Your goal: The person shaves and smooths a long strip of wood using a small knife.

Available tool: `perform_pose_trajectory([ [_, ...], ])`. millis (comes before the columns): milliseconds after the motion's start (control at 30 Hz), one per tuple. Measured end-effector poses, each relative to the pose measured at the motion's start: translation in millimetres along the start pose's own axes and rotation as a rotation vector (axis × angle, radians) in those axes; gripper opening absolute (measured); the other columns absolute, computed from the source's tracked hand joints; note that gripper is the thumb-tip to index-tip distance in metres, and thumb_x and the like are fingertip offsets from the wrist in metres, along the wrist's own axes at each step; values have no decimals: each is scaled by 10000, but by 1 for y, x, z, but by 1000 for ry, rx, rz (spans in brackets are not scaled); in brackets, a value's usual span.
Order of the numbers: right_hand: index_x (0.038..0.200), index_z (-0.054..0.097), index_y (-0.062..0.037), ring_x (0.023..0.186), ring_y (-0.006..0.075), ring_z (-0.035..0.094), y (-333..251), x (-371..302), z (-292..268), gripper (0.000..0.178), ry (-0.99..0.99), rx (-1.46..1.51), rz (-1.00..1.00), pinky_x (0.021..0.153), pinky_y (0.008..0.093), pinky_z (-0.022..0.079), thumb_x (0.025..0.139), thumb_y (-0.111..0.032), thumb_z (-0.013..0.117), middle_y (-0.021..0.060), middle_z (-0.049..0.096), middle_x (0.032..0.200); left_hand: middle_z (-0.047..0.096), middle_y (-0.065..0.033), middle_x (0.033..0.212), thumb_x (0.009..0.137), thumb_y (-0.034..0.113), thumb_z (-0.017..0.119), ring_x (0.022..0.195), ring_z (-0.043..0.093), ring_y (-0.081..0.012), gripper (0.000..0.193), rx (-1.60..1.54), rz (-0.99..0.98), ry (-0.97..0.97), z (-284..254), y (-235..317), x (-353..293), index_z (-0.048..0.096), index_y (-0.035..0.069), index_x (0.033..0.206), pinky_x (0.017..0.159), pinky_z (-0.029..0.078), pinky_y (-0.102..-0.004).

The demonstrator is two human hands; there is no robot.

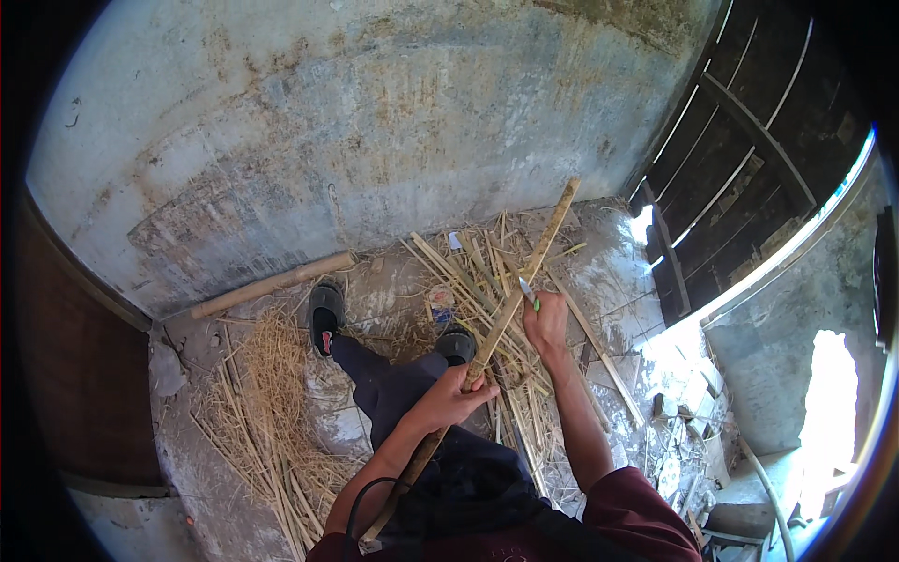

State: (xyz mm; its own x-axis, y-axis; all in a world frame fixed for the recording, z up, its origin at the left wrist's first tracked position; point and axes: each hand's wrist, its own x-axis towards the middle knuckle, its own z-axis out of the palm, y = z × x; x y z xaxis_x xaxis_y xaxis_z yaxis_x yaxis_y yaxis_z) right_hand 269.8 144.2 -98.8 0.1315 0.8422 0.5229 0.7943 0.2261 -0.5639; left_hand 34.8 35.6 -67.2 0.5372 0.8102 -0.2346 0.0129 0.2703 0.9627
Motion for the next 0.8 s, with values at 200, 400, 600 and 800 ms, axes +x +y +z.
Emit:
perform_pose_trajectory([
  [200, 753, 689, 5, 704, 525, 615, 12, 25, -2, 109, 48, -71, -80, 708, 594, 493, 789, -57, 607, 294, 640, 723, 337, 88, 641, 1007, 179, 743, 532, 307, -27, 455, -13, -11, 15, 0, 5, -2, 343, 154, 789, 468, 253, -280],
  [400, 793, 717, 2, 709, 493, 641, -1, 16, -21, 128, -177, 48, -194, 699, 577, 505, 781, -42, 598, 282, 654, 728, 340, 88, 639, 1007, 177, 741, 521, 317, -28, 446, -35, -37, -22, 0, 7, -4, 352, 151, 791, 460, 260, -270],
  [600, 708, 641, 2, 687, 495, 586, 6, 44, -33, 136, -212, -67, -146, 700, 562, 471, 830, -41, 601, 273, 615, 696, 397, 75, 612, 996, 178, 755, 457, 359, -26, 452, -36, 22, -32, 0, 0, -2, 347, 161, 801, 403, 280, -256],
  [800, 890, 775, -12, 741, 494, 663, 26, 81, -26, 226, -91, -166, -139, 738, 564, 548, 758, -78, 604, 289, 673, 757, 394, 76, 616, 986, 156, 762, 460, 357, -22, 461, -33, 100, -44, -2, -1, -2, 338, 166, 806, 398, 269, -251],
])
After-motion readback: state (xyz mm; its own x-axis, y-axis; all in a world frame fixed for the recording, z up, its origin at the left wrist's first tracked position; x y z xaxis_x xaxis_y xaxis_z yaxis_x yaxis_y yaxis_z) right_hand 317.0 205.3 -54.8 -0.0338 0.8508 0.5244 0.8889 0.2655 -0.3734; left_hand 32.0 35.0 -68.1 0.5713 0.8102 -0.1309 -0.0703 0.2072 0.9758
